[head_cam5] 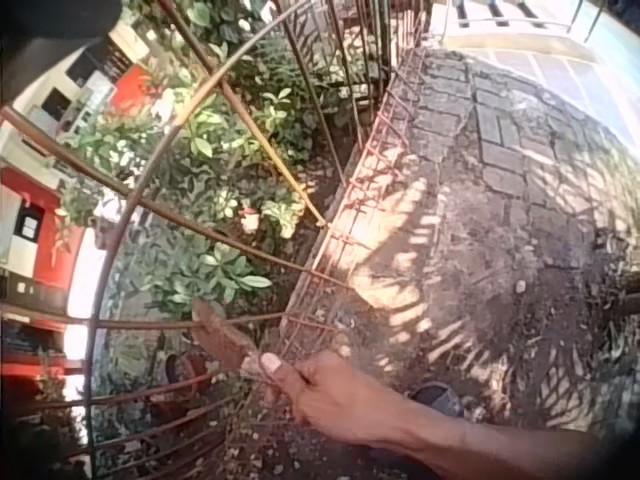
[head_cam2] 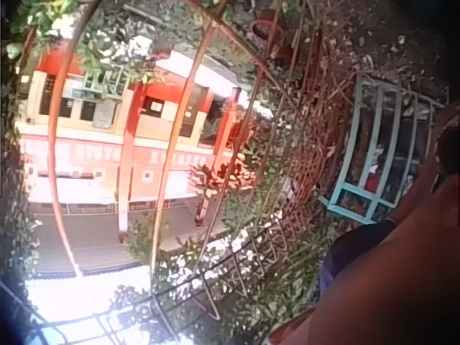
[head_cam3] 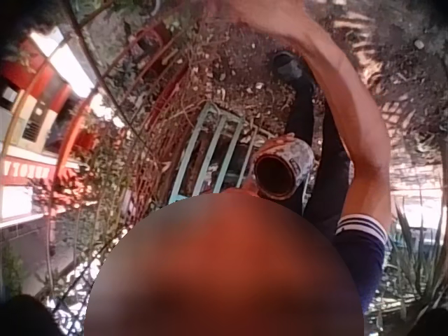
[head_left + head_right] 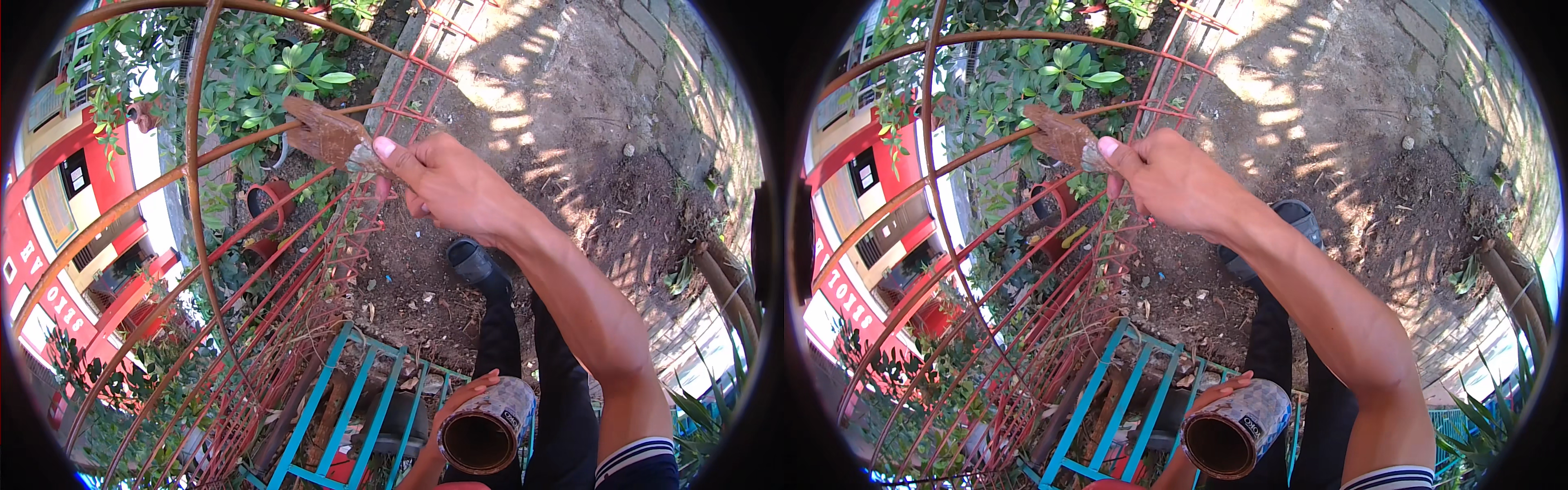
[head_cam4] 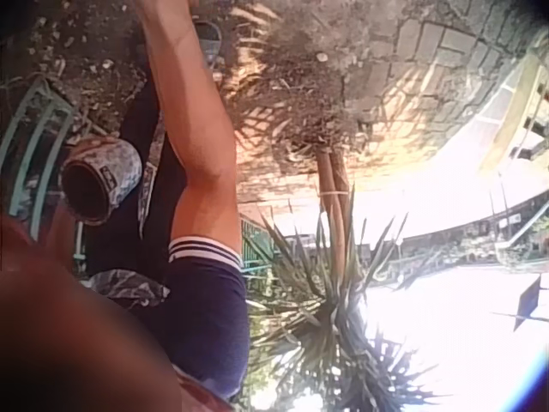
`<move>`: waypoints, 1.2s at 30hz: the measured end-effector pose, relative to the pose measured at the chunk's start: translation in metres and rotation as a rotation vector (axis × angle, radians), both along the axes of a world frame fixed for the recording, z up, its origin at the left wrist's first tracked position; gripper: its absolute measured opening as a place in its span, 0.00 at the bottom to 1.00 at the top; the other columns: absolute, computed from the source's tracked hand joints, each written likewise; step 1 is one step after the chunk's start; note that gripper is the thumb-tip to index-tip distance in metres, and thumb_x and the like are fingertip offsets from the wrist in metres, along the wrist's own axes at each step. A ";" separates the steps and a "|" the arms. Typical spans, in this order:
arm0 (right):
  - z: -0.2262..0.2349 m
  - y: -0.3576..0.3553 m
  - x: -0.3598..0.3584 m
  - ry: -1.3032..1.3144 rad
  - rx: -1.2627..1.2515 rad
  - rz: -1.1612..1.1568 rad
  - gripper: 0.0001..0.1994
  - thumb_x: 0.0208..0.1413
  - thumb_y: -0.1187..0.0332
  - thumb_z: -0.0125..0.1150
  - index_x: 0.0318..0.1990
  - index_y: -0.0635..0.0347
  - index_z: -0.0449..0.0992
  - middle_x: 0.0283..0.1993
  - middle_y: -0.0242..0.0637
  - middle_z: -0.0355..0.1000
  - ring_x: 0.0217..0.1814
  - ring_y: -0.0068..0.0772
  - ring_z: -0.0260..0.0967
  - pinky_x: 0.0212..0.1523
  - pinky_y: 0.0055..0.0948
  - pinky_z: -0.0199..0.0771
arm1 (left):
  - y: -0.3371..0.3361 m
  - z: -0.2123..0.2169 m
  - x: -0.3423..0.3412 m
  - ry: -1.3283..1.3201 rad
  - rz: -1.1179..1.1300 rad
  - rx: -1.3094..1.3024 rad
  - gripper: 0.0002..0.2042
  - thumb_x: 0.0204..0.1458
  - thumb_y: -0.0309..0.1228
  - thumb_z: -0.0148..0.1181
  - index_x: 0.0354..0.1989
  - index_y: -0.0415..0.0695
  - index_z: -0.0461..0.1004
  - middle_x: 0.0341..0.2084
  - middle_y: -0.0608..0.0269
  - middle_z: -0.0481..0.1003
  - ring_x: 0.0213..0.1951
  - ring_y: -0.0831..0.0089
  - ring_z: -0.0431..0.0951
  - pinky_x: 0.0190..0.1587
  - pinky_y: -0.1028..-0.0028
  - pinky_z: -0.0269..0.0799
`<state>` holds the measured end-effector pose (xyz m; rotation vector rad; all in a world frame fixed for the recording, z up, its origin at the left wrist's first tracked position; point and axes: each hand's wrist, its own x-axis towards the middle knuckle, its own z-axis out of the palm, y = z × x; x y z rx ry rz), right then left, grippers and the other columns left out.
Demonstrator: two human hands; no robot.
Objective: The person paints a metal fence red using a paint brush and a can of paint.
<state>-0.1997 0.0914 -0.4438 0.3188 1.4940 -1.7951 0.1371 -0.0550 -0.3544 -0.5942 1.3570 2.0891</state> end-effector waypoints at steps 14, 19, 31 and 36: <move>-0.064 0.020 0.087 -0.211 0.227 -0.074 0.32 0.75 0.44 0.46 0.39 0.69 0.84 0.19 0.34 0.68 0.23 0.26 0.67 0.30 0.36 0.68 | 0.013 0.008 -0.007 0.052 -0.004 -0.003 0.27 0.57 0.31 0.70 0.65 0.43 0.70 0.63 0.42 0.74 0.68 0.41 0.69 0.73 0.39 0.59; -0.066 0.020 0.073 -0.081 0.208 -0.111 0.30 0.77 0.49 0.42 0.41 0.71 0.81 0.22 0.36 0.70 0.26 0.28 0.70 0.33 0.37 0.69 | 0.009 0.007 -0.002 0.007 -0.040 -0.022 0.27 0.57 0.31 0.70 0.65 0.42 0.69 0.63 0.41 0.73 0.69 0.41 0.68 0.73 0.40 0.60; -0.075 -0.020 -0.012 -0.072 0.158 -0.069 0.21 0.79 0.54 0.38 0.45 0.65 0.67 0.22 0.26 0.56 0.19 0.19 0.46 0.17 0.27 0.49 | 0.009 0.005 0.018 -0.067 0.016 0.144 0.27 0.61 0.33 0.65 0.68 0.41 0.68 0.69 0.44 0.66 0.75 0.46 0.59 0.76 0.48 0.55; -0.038 -0.010 0.022 -0.201 -0.016 -0.053 0.21 0.79 0.53 0.39 0.42 0.62 0.69 0.22 0.26 0.58 0.17 0.17 0.44 0.16 0.27 0.48 | 0.012 0.005 0.018 -0.001 -0.006 0.143 0.30 0.57 0.33 0.69 0.68 0.42 0.68 0.70 0.45 0.66 0.76 0.45 0.58 0.76 0.47 0.54</move>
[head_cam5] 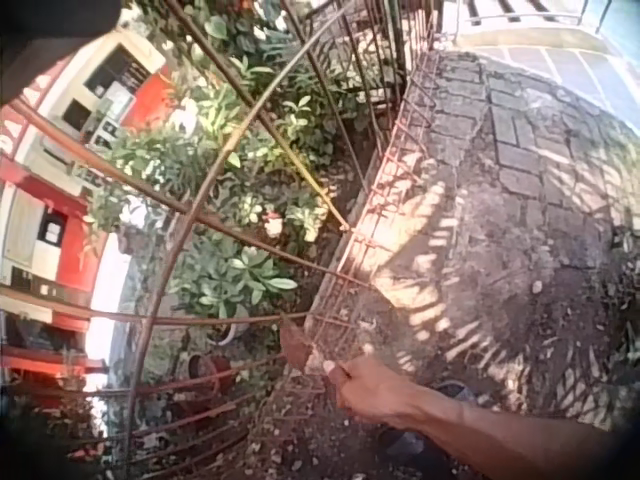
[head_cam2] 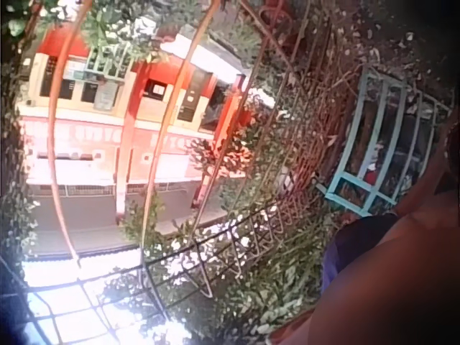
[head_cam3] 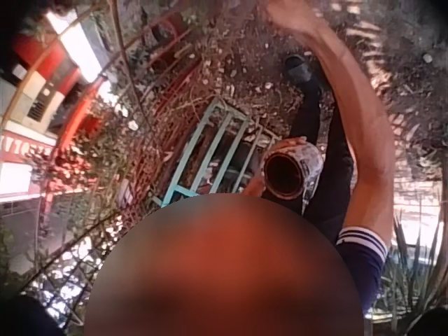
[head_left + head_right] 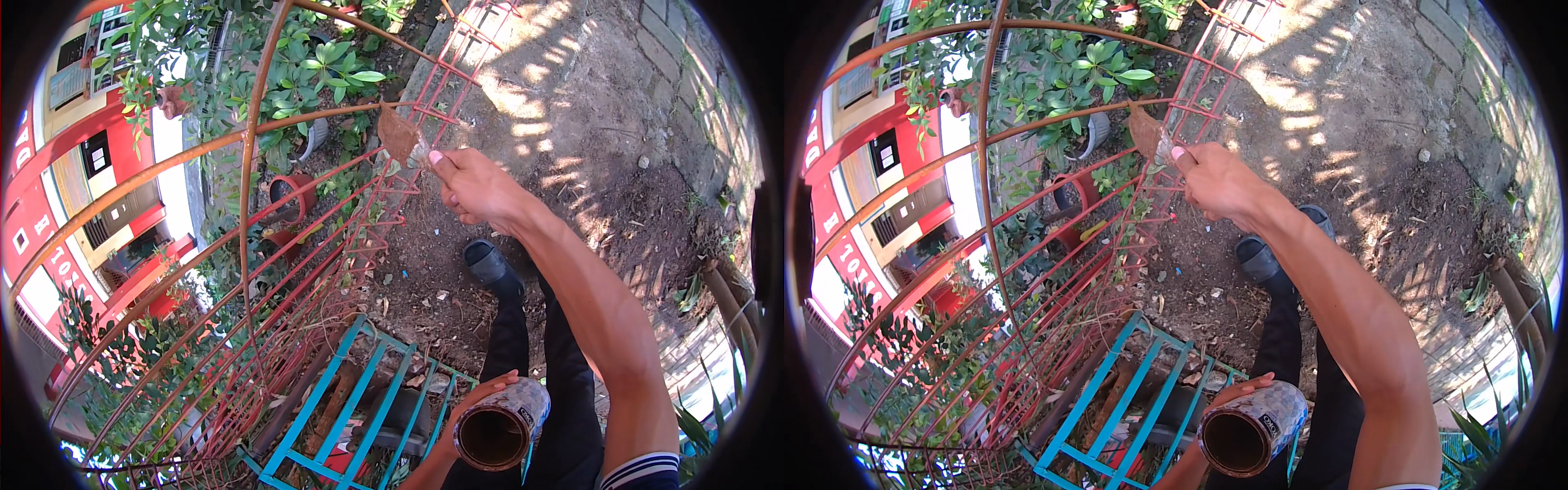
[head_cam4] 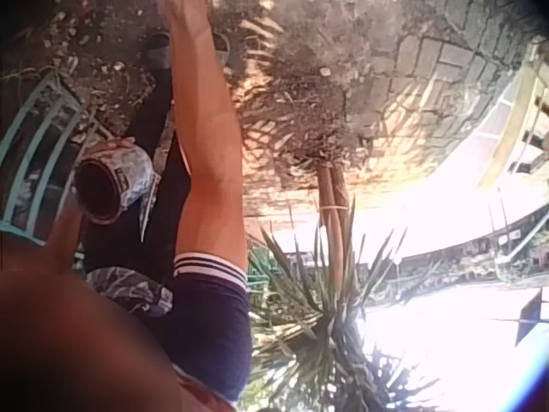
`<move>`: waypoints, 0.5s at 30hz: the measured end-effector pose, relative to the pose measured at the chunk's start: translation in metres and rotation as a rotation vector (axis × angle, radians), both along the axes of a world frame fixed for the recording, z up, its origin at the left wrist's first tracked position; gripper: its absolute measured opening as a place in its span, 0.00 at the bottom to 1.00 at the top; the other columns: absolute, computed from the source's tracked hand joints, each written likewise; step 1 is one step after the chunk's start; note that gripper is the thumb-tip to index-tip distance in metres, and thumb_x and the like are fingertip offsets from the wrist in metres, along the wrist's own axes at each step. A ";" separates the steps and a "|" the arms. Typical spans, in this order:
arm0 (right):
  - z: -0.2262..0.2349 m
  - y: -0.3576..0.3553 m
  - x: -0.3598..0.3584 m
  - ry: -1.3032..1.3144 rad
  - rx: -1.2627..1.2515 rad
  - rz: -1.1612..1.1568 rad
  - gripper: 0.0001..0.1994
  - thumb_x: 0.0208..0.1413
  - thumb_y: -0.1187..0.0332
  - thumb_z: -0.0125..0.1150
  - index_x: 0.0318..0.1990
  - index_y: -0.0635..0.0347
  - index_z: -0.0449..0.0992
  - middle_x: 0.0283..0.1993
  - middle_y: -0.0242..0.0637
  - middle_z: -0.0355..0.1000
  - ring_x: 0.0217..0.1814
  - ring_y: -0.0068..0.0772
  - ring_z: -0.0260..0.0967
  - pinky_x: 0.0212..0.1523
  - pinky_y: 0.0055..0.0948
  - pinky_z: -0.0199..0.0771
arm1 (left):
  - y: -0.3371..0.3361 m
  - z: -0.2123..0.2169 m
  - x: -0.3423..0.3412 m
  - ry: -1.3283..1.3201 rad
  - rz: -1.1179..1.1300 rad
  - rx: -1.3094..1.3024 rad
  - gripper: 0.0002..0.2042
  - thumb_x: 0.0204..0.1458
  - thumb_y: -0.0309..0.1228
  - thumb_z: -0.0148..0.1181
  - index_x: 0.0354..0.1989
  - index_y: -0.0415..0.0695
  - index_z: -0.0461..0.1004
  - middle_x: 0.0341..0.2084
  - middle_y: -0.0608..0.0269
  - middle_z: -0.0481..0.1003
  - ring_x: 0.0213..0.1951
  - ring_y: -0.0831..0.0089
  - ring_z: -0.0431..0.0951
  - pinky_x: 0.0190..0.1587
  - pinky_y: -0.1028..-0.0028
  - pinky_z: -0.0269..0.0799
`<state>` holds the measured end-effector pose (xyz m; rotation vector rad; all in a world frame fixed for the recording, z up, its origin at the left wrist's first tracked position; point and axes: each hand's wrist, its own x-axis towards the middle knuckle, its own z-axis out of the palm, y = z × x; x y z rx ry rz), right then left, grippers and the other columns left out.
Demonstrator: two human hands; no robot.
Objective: The person paints a metal fence red using a paint brush and a can of paint.
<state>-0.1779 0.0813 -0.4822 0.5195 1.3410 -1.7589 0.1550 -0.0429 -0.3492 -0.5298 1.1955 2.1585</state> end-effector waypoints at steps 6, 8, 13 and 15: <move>0.050 0.019 0.008 0.111 -0.268 -0.025 0.26 0.79 0.51 0.36 0.42 0.64 0.75 0.19 0.30 0.63 0.16 0.21 0.58 0.17 0.30 0.61 | 0.001 0.003 -0.002 -0.011 -0.009 0.042 0.34 0.55 0.33 0.72 0.70 0.42 0.66 0.70 0.46 0.66 0.76 0.46 0.57 0.76 0.47 0.54; 0.065 0.022 0.004 0.276 -0.408 0.037 0.26 0.79 0.51 0.35 0.43 0.63 0.75 0.18 0.27 0.61 0.15 0.19 0.56 0.16 0.27 0.60 | -0.001 0.002 0.000 -0.059 -0.034 0.030 0.35 0.54 0.35 0.73 0.70 0.43 0.65 0.70 0.46 0.66 0.76 0.45 0.57 0.76 0.46 0.53; 0.040 0.014 -0.007 0.179 -0.459 0.005 0.28 0.78 0.47 0.38 0.44 0.62 0.78 0.20 0.26 0.60 0.16 0.17 0.55 0.16 0.24 0.57 | -0.005 0.005 -0.006 -0.019 -0.057 -0.030 0.38 0.52 0.38 0.75 0.70 0.43 0.65 0.70 0.44 0.65 0.76 0.44 0.56 0.76 0.46 0.52; 0.016 0.015 -0.006 0.108 -0.370 -0.060 0.28 0.78 0.47 0.38 0.44 0.63 0.77 0.19 0.24 0.57 0.16 0.16 0.52 0.16 0.23 0.55 | -0.007 0.006 -0.006 -0.046 -0.040 -0.020 0.39 0.51 0.39 0.76 0.70 0.43 0.65 0.70 0.44 0.65 0.76 0.44 0.56 0.76 0.46 0.52</move>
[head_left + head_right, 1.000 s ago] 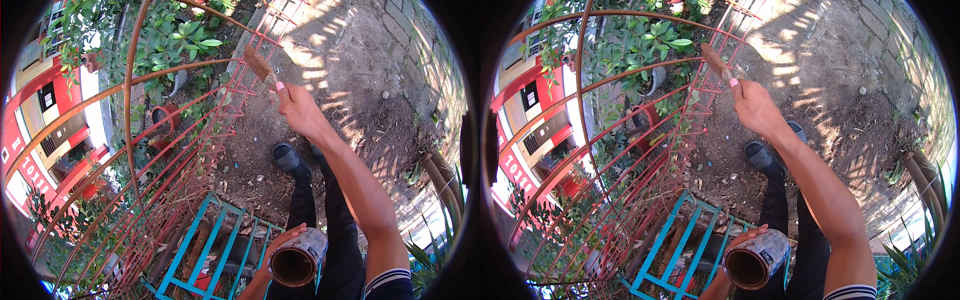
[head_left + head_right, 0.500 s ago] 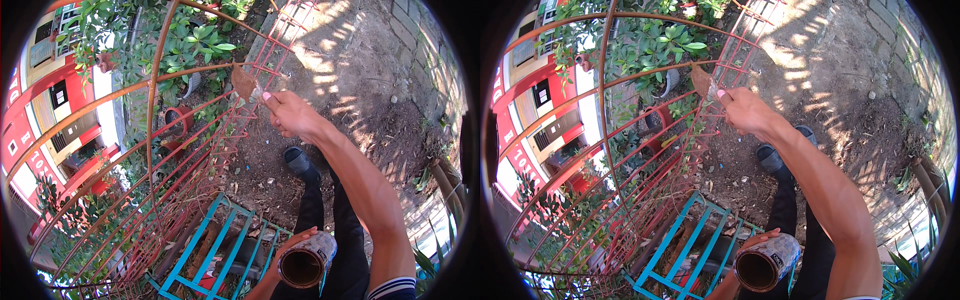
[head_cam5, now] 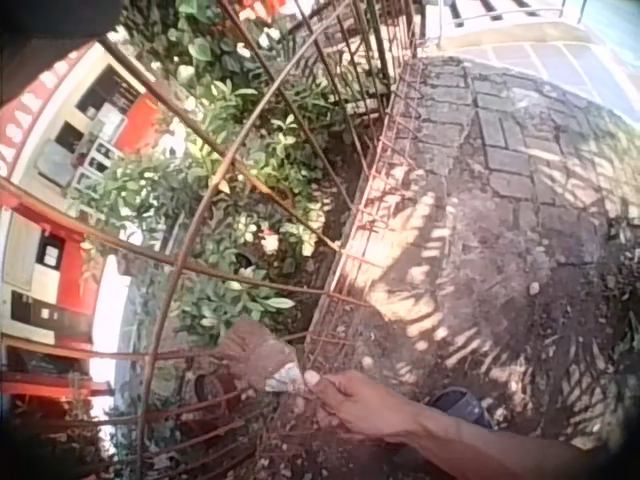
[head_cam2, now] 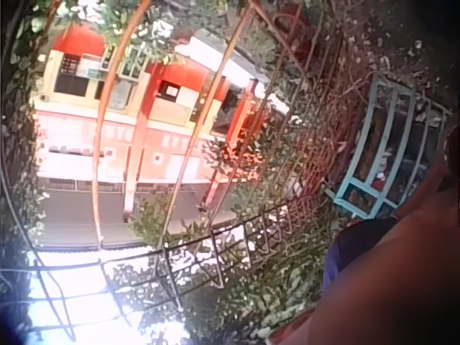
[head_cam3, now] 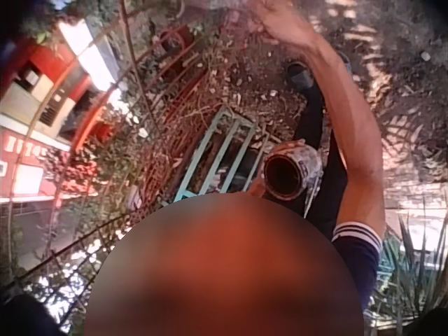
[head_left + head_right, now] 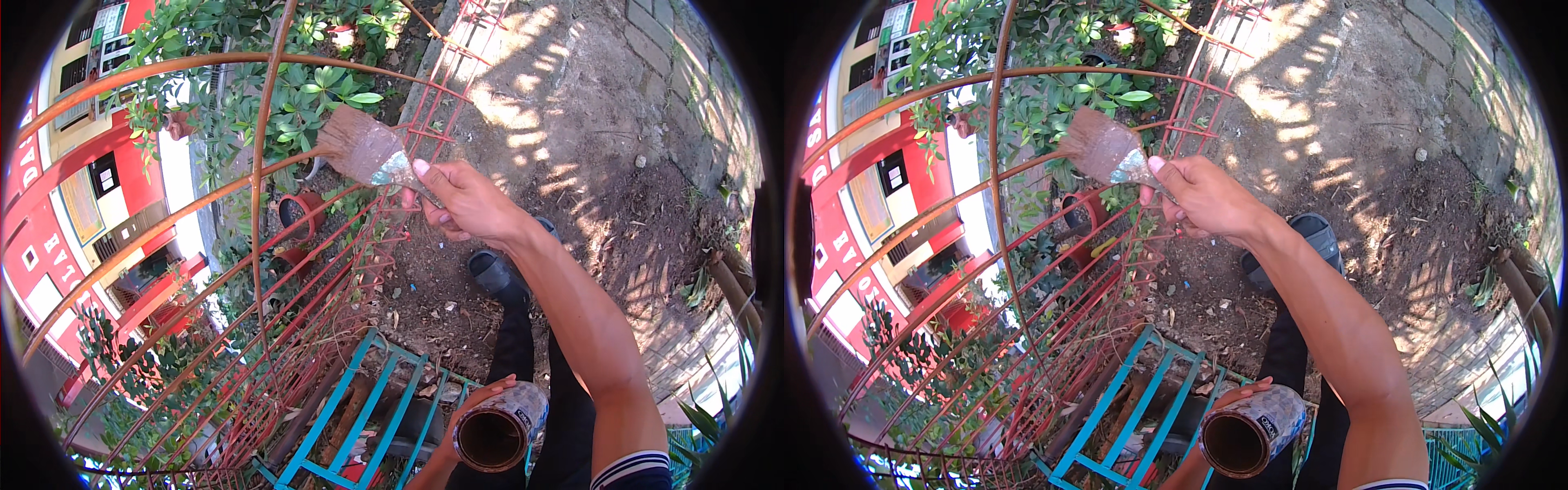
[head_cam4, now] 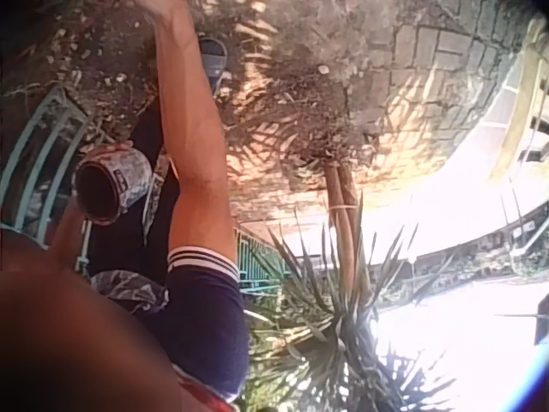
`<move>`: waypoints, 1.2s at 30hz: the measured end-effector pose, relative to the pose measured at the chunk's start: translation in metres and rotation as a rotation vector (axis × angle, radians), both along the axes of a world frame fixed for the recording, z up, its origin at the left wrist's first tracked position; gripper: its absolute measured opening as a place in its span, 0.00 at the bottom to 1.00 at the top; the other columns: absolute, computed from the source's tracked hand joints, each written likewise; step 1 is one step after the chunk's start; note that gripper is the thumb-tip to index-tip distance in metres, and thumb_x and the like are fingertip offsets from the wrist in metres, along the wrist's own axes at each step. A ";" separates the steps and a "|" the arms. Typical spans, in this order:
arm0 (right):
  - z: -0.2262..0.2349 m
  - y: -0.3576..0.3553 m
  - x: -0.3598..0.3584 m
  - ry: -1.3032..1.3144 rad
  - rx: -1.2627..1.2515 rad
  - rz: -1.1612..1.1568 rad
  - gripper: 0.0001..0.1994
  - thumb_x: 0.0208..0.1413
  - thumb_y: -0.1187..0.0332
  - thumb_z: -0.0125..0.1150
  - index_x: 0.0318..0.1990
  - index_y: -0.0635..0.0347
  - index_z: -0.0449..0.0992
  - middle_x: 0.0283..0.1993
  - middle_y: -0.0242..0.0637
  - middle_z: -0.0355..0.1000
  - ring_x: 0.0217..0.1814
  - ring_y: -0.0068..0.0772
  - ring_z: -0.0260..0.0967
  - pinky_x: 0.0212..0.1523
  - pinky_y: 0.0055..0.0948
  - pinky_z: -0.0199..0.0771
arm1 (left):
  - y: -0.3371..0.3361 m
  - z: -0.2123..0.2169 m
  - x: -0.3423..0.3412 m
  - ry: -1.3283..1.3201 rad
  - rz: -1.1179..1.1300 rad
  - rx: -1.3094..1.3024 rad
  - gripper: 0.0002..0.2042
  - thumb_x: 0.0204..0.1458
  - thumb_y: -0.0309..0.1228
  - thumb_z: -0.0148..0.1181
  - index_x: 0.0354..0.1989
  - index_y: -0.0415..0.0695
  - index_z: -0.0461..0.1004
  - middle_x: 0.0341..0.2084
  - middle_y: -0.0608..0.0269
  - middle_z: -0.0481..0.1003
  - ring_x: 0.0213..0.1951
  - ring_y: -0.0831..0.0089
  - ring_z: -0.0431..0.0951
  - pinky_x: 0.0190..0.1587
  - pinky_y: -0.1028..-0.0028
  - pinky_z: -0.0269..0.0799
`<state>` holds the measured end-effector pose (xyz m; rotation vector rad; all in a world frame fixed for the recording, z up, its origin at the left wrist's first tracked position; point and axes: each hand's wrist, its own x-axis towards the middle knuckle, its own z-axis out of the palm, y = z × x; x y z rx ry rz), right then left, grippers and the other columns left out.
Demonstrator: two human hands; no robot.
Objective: The person paints a metal fence red using a paint brush and a can of paint.
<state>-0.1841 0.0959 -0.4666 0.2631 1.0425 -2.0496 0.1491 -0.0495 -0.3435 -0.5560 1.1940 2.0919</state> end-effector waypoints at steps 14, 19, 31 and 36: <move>0.067 -0.026 0.014 0.587 0.952 -0.011 0.16 0.73 0.62 0.50 0.42 0.67 0.76 0.24 0.57 0.75 0.26 0.62 0.76 0.26 0.57 0.74 | -0.001 0.001 -0.009 0.067 -0.060 0.015 0.34 0.56 0.34 0.71 0.70 0.39 0.64 0.70 0.41 0.65 0.76 0.45 0.58 0.77 0.47 0.52; 0.083 -0.031 0.044 0.733 0.980 0.025 0.15 0.72 0.61 0.52 0.49 0.66 0.74 0.19 0.51 0.73 0.22 0.60 0.76 0.20 0.54 0.73 | -0.005 -0.004 -0.001 0.008 -0.066 0.031 0.36 0.55 0.35 0.73 0.70 0.39 0.63 0.70 0.41 0.64 0.76 0.46 0.57 0.77 0.48 0.52; 0.088 0.017 0.007 0.803 0.997 -0.044 0.18 0.72 0.57 0.53 0.37 0.64 0.77 0.18 0.52 0.72 0.22 0.61 0.75 0.24 0.56 0.74 | -0.004 0.003 -0.014 0.119 -0.124 -0.020 0.42 0.48 0.37 0.78 0.71 0.41 0.63 0.71 0.44 0.64 0.76 0.46 0.57 0.77 0.48 0.52; 0.090 0.020 0.012 0.680 1.064 -0.221 0.15 0.72 0.59 0.55 0.45 0.63 0.79 0.17 0.54 0.70 0.22 0.61 0.75 0.24 0.55 0.73 | -0.005 0.004 -0.015 0.117 -0.135 -0.048 0.42 0.47 0.35 0.79 0.71 0.43 0.63 0.71 0.44 0.64 0.76 0.48 0.57 0.76 0.50 0.54</move>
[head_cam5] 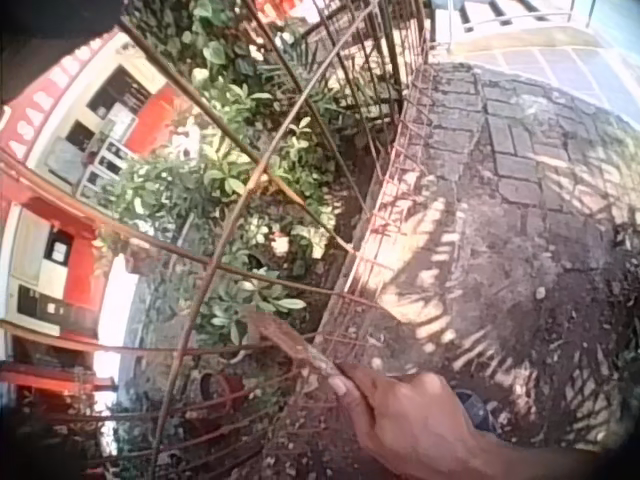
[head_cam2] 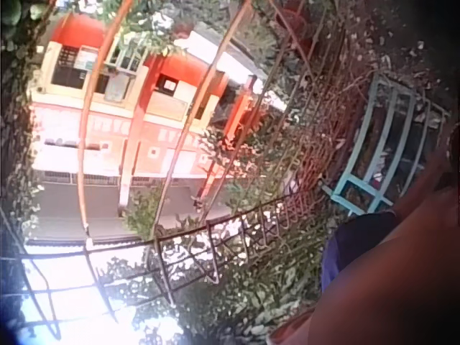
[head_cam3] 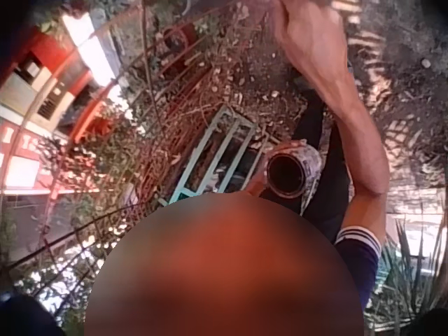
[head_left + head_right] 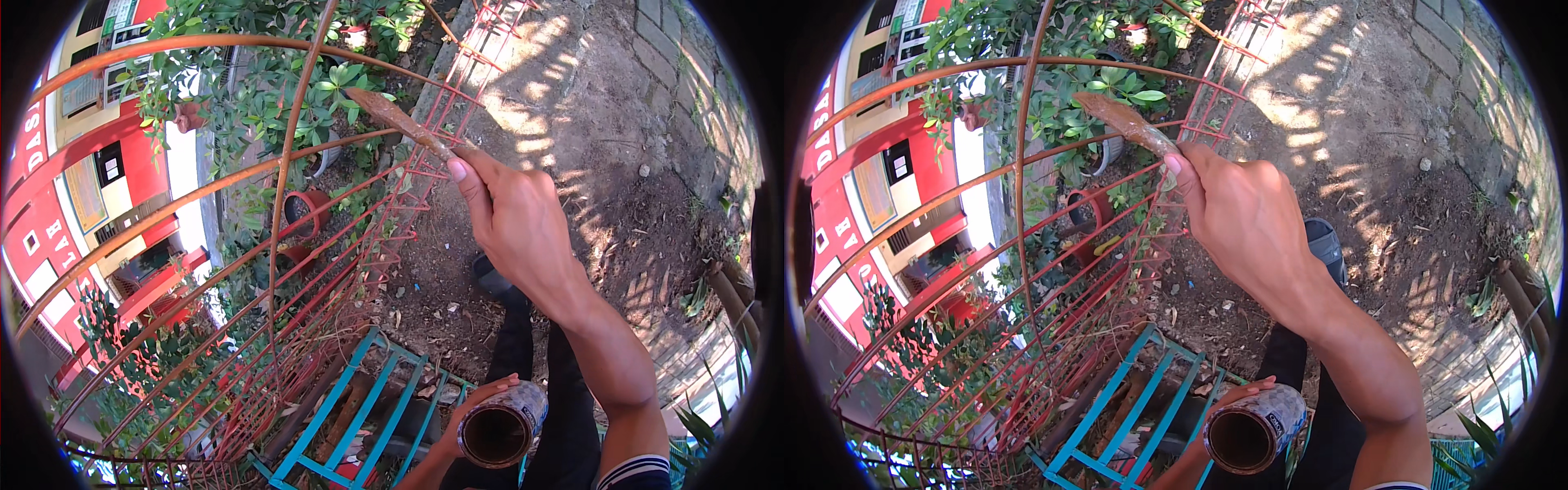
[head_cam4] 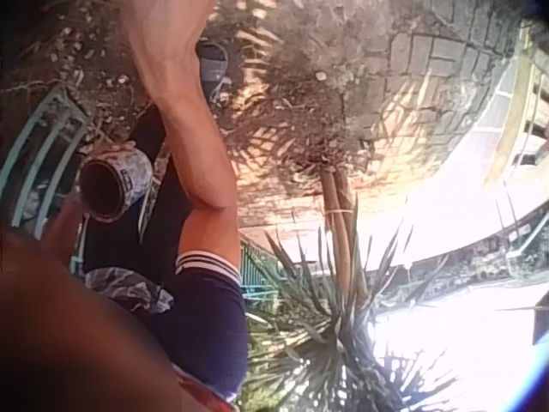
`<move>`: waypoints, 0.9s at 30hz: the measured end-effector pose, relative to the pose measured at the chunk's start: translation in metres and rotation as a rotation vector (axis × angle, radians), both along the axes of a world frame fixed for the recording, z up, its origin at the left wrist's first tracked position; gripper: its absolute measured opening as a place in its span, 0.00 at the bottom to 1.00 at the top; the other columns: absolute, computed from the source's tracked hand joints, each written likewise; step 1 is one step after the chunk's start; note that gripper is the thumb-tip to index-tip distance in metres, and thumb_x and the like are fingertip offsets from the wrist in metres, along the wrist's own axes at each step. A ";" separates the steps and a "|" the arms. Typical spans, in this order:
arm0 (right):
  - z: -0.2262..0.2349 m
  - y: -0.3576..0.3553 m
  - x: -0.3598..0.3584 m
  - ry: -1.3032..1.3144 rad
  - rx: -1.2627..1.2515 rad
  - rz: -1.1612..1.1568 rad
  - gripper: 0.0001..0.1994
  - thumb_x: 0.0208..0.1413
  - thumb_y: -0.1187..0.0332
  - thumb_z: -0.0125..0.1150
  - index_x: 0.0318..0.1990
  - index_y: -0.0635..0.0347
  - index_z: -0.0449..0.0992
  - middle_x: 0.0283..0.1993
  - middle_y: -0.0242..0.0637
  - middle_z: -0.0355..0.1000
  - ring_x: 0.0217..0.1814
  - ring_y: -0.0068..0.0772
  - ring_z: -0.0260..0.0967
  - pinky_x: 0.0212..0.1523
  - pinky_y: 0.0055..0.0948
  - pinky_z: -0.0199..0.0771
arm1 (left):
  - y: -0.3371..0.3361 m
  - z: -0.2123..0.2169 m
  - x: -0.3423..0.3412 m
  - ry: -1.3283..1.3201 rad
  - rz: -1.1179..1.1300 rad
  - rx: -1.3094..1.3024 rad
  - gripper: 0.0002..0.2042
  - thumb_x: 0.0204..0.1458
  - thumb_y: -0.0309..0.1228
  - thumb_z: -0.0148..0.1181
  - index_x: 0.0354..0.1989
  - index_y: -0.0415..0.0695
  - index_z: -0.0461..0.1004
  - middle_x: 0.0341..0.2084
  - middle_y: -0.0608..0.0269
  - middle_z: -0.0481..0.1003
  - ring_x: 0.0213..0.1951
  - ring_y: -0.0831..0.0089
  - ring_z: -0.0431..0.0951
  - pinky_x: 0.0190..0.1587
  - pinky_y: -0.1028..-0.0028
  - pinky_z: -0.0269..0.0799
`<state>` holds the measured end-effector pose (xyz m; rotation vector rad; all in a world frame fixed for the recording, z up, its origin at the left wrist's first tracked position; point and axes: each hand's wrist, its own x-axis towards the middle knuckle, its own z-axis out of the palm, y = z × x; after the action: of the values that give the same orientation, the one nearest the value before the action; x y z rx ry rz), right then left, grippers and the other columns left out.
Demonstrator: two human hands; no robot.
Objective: The person paints a metal fence red using a paint brush and a can of paint.
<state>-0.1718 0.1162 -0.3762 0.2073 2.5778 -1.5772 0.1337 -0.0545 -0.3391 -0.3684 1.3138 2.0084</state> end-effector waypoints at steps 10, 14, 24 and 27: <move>-0.001 -0.062 0.072 0.094 -0.169 0.155 0.26 0.68 0.71 0.60 0.73 0.58 0.68 0.22 0.42 0.73 0.18 0.39 0.68 0.26 0.38 0.71 | 0.003 -0.002 0.051 -0.137 0.215 -0.059 0.49 0.41 0.29 0.83 0.73 0.41 0.59 0.73 0.47 0.61 0.75 0.54 0.59 0.76 0.54 0.57; -0.007 -0.083 0.081 0.103 -0.218 0.145 0.26 0.66 0.66 0.63 0.70 0.55 0.71 0.21 0.40 0.71 0.20 0.43 0.71 0.25 0.43 0.75 | 0.005 -0.003 0.069 0.014 0.155 -0.335 0.56 0.34 0.26 0.87 0.74 0.42 0.55 0.73 0.47 0.60 0.74 0.58 0.61 0.75 0.56 0.59; 0.005 -0.107 0.058 0.093 -0.250 0.172 0.26 0.67 0.71 0.62 0.72 0.52 0.70 0.23 0.46 0.73 0.19 0.47 0.71 0.26 0.43 0.72 | 0.008 0.006 0.106 -0.029 0.156 -0.464 0.53 0.38 0.25 0.85 0.73 0.42 0.56 0.73 0.48 0.59 0.73 0.59 0.63 0.74 0.56 0.63; 0.010 -0.107 0.061 0.067 -0.223 0.173 0.27 0.66 0.70 0.63 0.73 0.51 0.69 0.21 0.45 0.72 0.19 0.47 0.71 0.25 0.44 0.72 | 0.009 0.008 0.115 -0.125 0.230 -0.401 0.52 0.38 0.24 0.85 0.73 0.41 0.57 0.73 0.48 0.60 0.72 0.59 0.64 0.73 0.57 0.65</move>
<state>-0.1110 0.0088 -0.3660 -0.0866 2.3654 -1.8139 0.2487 -0.0455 -0.3306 -0.8511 1.6533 1.8570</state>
